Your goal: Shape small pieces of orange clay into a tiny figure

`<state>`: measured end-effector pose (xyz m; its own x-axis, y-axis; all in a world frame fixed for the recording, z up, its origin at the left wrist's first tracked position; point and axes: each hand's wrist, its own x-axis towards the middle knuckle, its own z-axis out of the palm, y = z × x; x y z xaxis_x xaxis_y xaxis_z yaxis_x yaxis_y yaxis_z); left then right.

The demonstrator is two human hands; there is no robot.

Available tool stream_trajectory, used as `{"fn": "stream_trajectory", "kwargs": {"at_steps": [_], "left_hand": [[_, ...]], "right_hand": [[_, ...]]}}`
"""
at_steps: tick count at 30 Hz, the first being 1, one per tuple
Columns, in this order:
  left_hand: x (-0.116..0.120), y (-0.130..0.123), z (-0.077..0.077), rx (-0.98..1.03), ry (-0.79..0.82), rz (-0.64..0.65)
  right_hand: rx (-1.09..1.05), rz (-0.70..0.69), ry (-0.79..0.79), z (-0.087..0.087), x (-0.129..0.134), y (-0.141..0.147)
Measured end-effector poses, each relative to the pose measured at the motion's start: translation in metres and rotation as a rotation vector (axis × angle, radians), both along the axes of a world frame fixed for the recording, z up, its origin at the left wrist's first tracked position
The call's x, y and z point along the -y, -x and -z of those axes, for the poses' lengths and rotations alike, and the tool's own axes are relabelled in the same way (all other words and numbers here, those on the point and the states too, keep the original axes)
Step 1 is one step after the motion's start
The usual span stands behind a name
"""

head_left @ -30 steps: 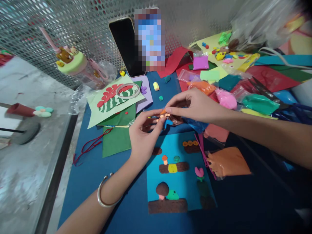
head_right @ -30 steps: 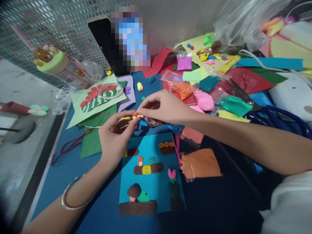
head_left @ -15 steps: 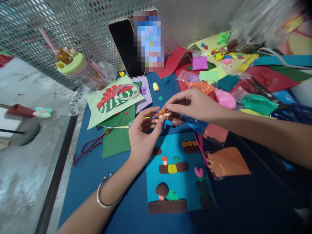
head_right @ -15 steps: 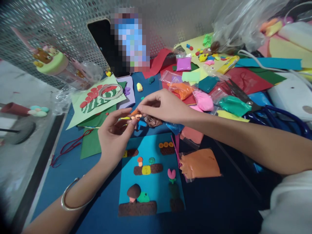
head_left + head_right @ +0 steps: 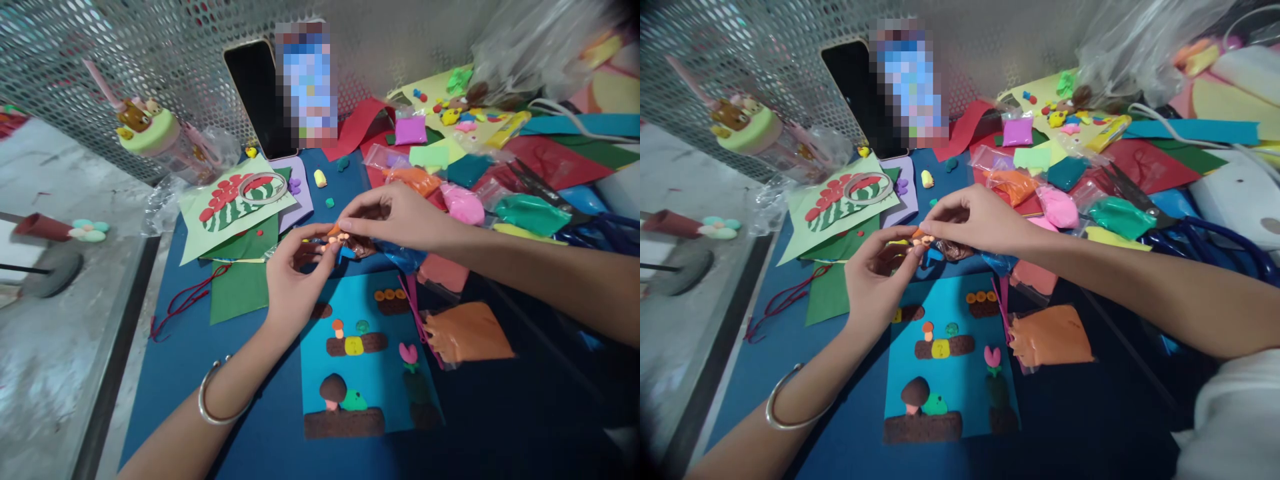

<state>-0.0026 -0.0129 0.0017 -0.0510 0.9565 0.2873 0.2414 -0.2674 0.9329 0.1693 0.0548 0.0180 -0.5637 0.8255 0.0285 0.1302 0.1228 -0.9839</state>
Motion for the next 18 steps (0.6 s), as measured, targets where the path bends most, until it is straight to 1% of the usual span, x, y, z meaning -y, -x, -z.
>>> {"fn": "stream_trajectory", "kwargs": {"at_steps": [4,9,15,18], "left_hand": [[0.0006,-0.0009,-0.002,-0.003,0.033,-0.025],[0.0005,-0.0012,-0.0023,0.034,0.109,-0.024],[0.001,-0.0009,-0.0023,0.053,0.124,-0.06],[0.0016,-0.0009,-0.0031,0.06,0.122,-0.07]], "right_hand": [[0.003,0.016,0.003,-0.0004,0.0001,0.0008],[0.027,0.02,-0.015,0.001,0.0008,0.0018],[0.047,0.082,-0.165,-0.0025,0.004,0.0032],[0.119,0.128,-0.3,-0.0051,0.0063,0.0031]]}}
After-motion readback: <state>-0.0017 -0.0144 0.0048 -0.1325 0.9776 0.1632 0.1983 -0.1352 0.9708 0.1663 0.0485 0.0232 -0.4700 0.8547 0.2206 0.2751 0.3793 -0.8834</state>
